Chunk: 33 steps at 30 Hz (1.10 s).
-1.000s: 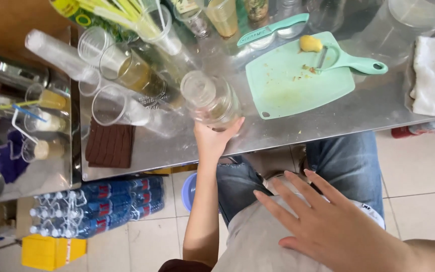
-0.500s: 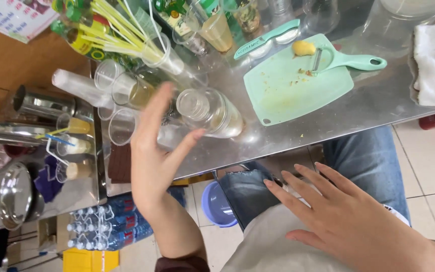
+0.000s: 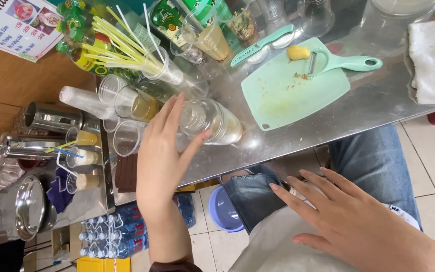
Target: The person shakes a shaker cup vigorously to mix a beverage. They then open the shaker and pour the mixed drink into a smaller plastic cup. Finally, they place a straw into the cup.
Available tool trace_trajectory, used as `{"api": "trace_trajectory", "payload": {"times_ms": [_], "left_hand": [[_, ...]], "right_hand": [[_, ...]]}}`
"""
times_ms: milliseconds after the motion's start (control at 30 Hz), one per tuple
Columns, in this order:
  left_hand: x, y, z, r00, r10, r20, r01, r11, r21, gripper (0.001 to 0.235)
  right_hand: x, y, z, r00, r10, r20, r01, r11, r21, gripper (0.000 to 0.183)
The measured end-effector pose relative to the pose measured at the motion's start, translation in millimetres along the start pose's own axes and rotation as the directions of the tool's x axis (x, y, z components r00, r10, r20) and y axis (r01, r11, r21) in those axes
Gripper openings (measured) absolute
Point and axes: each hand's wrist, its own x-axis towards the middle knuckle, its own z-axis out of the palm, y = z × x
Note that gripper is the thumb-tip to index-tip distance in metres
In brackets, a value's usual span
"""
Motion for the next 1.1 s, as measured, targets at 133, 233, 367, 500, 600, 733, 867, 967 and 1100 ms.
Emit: {"api": "trace_trajectory", "payload": {"times_ms": [133, 233, 367, 500, 600, 733, 867, 967, 1100], "left_hand": [[-11.1, 8.4, -6.5, 0.999, 0.023, -0.038, -0.010, 0.949, 0.315, 0.074], [-12.9, 8.5, -20.3, 0.997, 0.040, -0.067, -0.020, 0.963, 0.270, 0.076], [-18.8, -3.0, -31.4, 0.993, 0.052, -0.107, -0.056, 0.998, -0.027, 0.069], [-30.3, -21.5, -35.1, 0.996, 0.049, -0.076, -0.080, 0.864, -0.497, 0.067], [-39.4, -61.5, -22.9, 0.963, 0.258, -0.072, -0.214, 0.579, -0.787, 0.069], [-40.8, -115.0, 24.5, 0.635, 0.623, -0.457, -0.328, -0.318, -0.889, 0.097], [-27.8, -90.4, 24.1, 0.443, 0.663, -0.604, -0.274, -0.541, -0.795, 0.106], [-26.4, -64.3, 23.7, 0.428, 0.641, -0.638, -0.273, -0.581, -0.767, 0.092], [-25.4, -28.7, 25.1, 0.353, 0.587, -0.729, -0.212, -0.708, -0.674, 0.060]], "right_hand": [[-0.2, -0.3, 3.5, 1.000, -0.002, -0.015, 0.002, 0.999, 0.036, 0.090], [-2.3, -1.0, 7.2, 0.999, 0.003, -0.033, 0.000, 0.998, 0.068, 0.091], [-3.8, -2.1, 9.8, 1.000, -0.003, -0.023, 0.004, 0.998, 0.058, 0.093], [-7.0, -3.1, 12.2, 1.000, 0.016, -0.006, -0.016, 0.999, 0.046, 0.094], [-8.5, -1.9, 13.8, 1.000, 0.017, -0.014, -0.016, 0.997, 0.074, 0.095], [-11.6, -1.5, 19.4, 0.999, 0.033, -0.025, -0.029, 0.990, 0.135, 0.097], [-15.7, 1.9, 33.8, 0.999, 0.009, 0.041, -0.014, 0.993, 0.120, 0.105], [-15.7, 3.8, 41.2, 1.000, -0.020, -0.002, 0.020, 0.991, 0.130, 0.101], [-22.0, 4.9, 53.0, 0.999, 0.011, 0.032, -0.015, 0.992, 0.124, 0.105]]}}
